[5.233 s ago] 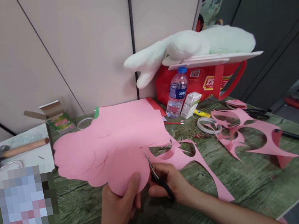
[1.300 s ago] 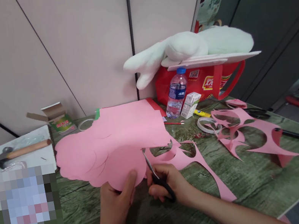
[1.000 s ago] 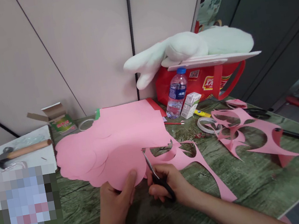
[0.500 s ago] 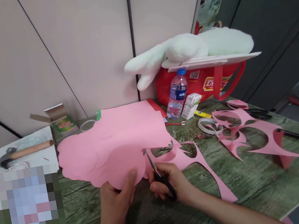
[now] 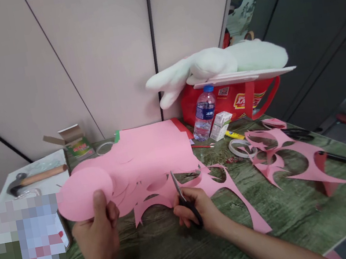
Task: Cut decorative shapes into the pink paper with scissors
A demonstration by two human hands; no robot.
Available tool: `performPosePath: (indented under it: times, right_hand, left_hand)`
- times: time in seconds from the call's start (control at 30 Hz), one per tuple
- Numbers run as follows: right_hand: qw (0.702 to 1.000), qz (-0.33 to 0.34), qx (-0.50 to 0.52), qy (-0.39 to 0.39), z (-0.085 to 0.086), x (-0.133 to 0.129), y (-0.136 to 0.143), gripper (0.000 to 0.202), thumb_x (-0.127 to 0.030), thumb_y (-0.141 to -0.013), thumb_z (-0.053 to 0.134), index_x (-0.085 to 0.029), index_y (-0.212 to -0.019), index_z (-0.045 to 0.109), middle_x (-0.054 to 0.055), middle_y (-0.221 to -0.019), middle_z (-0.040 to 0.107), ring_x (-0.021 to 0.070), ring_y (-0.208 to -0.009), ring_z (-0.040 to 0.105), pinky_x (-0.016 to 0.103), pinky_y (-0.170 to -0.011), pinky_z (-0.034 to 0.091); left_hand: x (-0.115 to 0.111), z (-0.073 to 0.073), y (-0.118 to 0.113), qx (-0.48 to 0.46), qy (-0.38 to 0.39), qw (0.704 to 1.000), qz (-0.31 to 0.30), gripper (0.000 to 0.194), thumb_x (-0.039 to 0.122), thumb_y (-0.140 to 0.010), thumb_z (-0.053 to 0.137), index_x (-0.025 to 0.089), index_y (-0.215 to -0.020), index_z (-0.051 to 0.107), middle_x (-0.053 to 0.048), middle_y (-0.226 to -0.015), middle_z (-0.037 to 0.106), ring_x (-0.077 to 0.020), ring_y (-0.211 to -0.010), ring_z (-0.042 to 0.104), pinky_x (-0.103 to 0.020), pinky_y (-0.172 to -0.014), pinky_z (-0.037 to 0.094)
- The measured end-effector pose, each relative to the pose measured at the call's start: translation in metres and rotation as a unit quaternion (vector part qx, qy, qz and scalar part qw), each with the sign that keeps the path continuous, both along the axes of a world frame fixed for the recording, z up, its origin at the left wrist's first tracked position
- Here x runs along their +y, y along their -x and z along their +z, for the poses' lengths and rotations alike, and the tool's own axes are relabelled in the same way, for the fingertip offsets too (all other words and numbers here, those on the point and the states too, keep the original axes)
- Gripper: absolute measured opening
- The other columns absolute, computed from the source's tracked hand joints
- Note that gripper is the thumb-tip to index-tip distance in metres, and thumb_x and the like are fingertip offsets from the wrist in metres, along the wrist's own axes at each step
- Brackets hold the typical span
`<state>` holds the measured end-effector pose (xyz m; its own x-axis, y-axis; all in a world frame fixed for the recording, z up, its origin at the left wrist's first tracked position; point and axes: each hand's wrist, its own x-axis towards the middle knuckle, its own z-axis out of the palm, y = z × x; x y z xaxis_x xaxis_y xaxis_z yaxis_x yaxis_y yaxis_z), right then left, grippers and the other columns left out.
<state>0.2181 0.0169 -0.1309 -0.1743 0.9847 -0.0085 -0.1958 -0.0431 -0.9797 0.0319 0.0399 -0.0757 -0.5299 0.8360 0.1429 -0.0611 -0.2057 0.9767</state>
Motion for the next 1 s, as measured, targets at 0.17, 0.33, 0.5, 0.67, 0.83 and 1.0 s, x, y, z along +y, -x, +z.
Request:
performPosePath:
  times: [0.17,0.33,0.5,0.67,0.83,1.0]
  right_hand:
    - [1.0,0.005,0.002,0.002,-0.001,-0.001,0.002,0.032,-0.041,-0.063,0.075,-0.018,-0.064,0.052,-0.006,-0.048,0.05,0.008,-0.035,0.046,0.018,-0.034,0.031]
    - [1.0,0.02,0.005,0.005,0.0,-0.002,0.002,0.033,-0.041,-0.063,0.076,-0.017,-0.064,0.053,-0.006,-0.049,0.051,0.0075,-0.035,0.045,0.018,-0.034,0.031]
    - [1.0,0.019,0.009,-0.001,-0.004,-0.001,0.003,0.033,-0.041,-0.064,0.076,-0.017,-0.065,0.054,-0.007,-0.048,0.049,0.0075,-0.035,0.046,0.018,-0.035,0.033]
    - [1.0,0.005,0.018,-0.008,-0.004,0.0,0.003,0.035,-0.042,-0.063,0.076,-0.017,-0.062,0.052,-0.007,-0.047,0.048,0.007,-0.034,0.045,0.018,-0.034,0.033]
    - [0.999,-0.004,0.018,-0.026,0.005,0.001,0.0,0.039,-0.049,-0.063,0.075,-0.018,-0.063,0.051,-0.007,-0.042,0.048,0.0078,-0.034,0.044,0.019,-0.035,0.033]
    - [0.999,-0.017,0.016,-0.037,0.011,-0.001,-0.002,0.043,-0.055,-0.063,0.074,-0.018,-0.063,0.051,-0.007,-0.041,0.048,0.0092,-0.035,0.046,0.02,-0.036,0.034]
  left_hand:
    - [0.022,-0.014,0.015,-0.104,0.038,0.991,-0.069,0.039,0.038,-0.061,0.079,0.018,-0.054,0.047,0.009,-0.039,0.044,-0.0053,-0.036,0.036,-0.019,-0.036,0.026]
    - [0.032,-0.019,0.019,-0.152,0.062,0.971,-0.174,0.042,0.047,-0.057,0.082,0.014,-0.071,0.06,-0.009,-0.081,0.071,-0.0197,-0.078,0.067,-0.029,-0.069,0.053]
    - [0.032,-0.021,0.011,-0.173,-0.006,0.976,-0.134,0.045,0.028,-0.071,0.075,0.029,-0.112,0.057,-0.005,-0.134,0.054,-0.0202,-0.116,0.057,-0.041,-0.101,0.043]
    - [0.023,-0.028,0.008,-0.038,0.064,0.985,-0.156,0.033,0.042,-0.064,0.078,0.016,-0.083,0.07,-0.005,-0.08,0.071,-0.0183,-0.074,0.066,-0.034,-0.078,0.053]
    - [0.006,-0.02,0.0,0.145,0.153,0.908,-0.362,0.043,0.055,-0.074,0.062,0.015,-0.06,0.07,-0.007,-0.059,0.07,-0.0186,-0.058,0.063,-0.03,-0.06,0.05]
    - [0.001,-0.017,-0.011,0.254,0.117,0.851,-0.445,0.036,0.047,-0.081,0.056,0.019,-0.071,0.076,-0.008,-0.08,0.075,-0.0224,-0.074,0.065,-0.032,-0.068,0.049]
